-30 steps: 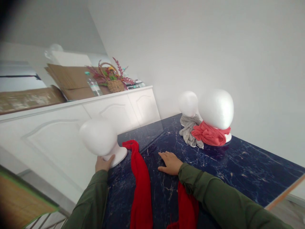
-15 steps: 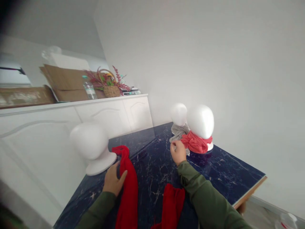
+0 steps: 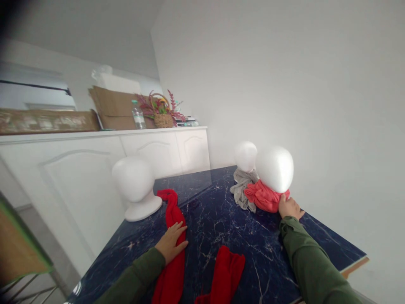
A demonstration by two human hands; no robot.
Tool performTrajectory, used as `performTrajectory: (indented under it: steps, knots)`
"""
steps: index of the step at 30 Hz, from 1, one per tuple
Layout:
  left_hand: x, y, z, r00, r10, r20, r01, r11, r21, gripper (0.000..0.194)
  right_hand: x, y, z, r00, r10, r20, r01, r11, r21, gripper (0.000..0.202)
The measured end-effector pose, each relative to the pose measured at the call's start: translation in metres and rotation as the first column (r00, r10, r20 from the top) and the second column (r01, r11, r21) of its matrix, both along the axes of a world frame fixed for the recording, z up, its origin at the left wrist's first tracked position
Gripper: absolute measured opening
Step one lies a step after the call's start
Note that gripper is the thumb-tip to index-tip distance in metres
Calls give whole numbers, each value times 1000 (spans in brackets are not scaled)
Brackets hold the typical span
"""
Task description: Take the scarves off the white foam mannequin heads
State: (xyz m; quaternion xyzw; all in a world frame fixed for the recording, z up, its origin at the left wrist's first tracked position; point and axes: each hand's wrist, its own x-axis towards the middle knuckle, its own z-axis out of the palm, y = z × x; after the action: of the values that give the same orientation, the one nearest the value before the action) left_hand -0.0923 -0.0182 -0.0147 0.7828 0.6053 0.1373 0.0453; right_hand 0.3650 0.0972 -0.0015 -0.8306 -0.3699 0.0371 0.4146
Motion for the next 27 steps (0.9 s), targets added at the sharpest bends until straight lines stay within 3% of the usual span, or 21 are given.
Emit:
performTrajectory:
  steps: [7, 11, 16, 18, 22, 24, 27]
  knots:
    - [0, -1, -2, 1000, -5, 6, 5, 1000, 18, 55, 5, 11, 0, 993, 55, -108, -65, 993, -100, 59]
    - [-2, 2, -5, 1000, -13, 0, 13, 999, 33, 54, 7, 9, 2, 978, 24, -205, -22, 1000, 11, 42]
    - [-4, 5, -5, 1000, -17, 18, 16, 999, 42, 53, 0, 3, 5, 963, -52, -263, 108, 973, 202, 37]
    - [-4, 6, -6, 999, -21, 34, 19, 998, 55, 51, -4, 0, 5, 957, -54, -283, 149, 935, 323, 38]
    - [-6, 8, -9, 998, -29, 51, 26, 997, 72, 51, -11, -7, 6, 901, 41, -431, 257, 751, 609, 37]
    - [-6, 8, -10, 998, -30, 49, 26, 997, 68, 51, -12, -9, 7, 859, 87, -505, 316, 687, 654, 35]
    - [-5, 7, -8, 998, -30, 48, 27, 998, 60, 51, -13, -9, 8, 811, 141, -568, 358, 648, 672, 33]
